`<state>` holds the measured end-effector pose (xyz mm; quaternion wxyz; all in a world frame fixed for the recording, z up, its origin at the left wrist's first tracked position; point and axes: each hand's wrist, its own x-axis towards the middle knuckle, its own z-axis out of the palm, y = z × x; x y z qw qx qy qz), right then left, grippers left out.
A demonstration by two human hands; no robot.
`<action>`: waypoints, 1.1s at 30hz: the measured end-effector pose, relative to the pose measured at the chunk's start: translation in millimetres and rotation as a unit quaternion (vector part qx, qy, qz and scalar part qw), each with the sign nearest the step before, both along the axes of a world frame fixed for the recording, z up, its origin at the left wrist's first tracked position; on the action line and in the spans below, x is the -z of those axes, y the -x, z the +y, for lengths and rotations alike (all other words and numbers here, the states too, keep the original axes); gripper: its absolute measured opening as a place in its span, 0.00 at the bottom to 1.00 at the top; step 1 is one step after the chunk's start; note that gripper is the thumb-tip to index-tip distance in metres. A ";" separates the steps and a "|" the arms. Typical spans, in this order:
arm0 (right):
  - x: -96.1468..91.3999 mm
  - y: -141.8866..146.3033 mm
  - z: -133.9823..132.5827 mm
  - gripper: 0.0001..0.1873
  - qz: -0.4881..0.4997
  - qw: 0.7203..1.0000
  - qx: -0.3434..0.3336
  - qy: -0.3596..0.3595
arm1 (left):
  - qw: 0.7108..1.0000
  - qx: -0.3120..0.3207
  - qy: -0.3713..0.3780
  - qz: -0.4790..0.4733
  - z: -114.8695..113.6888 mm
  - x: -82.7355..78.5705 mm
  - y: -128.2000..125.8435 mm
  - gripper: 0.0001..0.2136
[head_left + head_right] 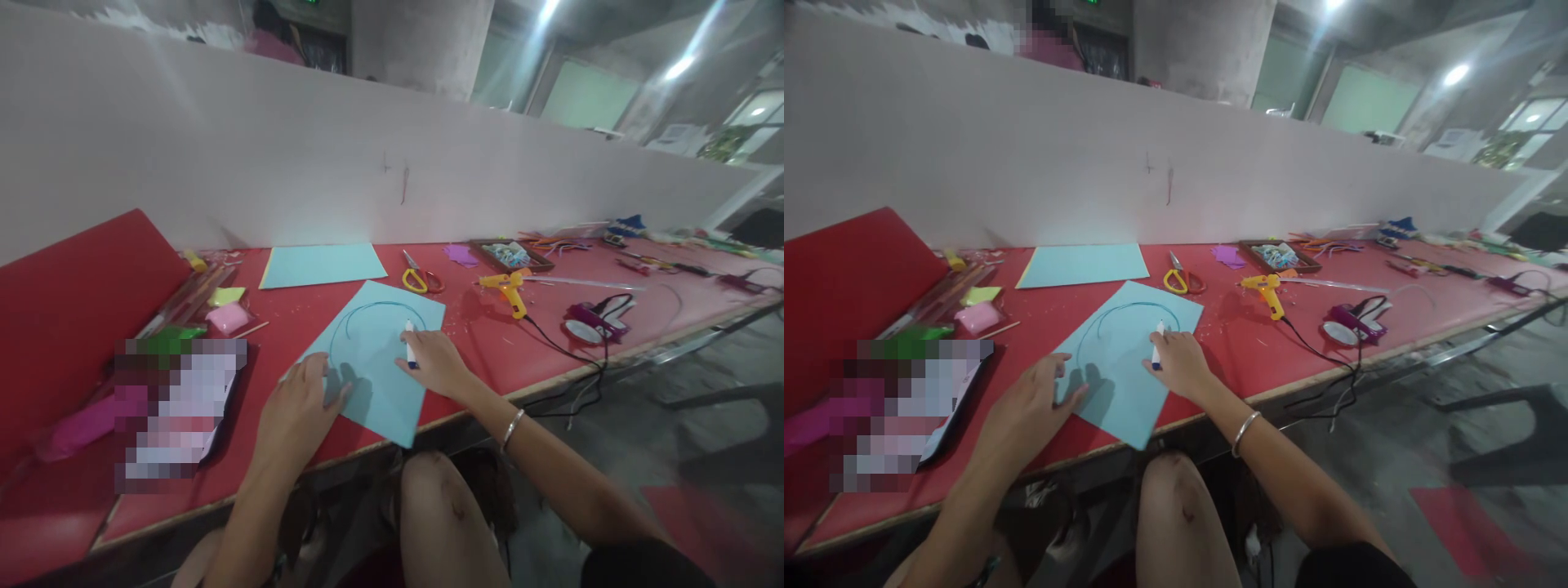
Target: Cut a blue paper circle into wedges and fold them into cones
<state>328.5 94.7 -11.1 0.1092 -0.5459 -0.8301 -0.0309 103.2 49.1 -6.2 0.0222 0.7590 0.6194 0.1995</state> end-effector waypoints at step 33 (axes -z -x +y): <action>12.2 60.4 72.2 0.10 0.595 0.767 -0.015 0.237 | 0.988 -0.085 -0.127 0.021 8.4 -4.8 39.7 0.18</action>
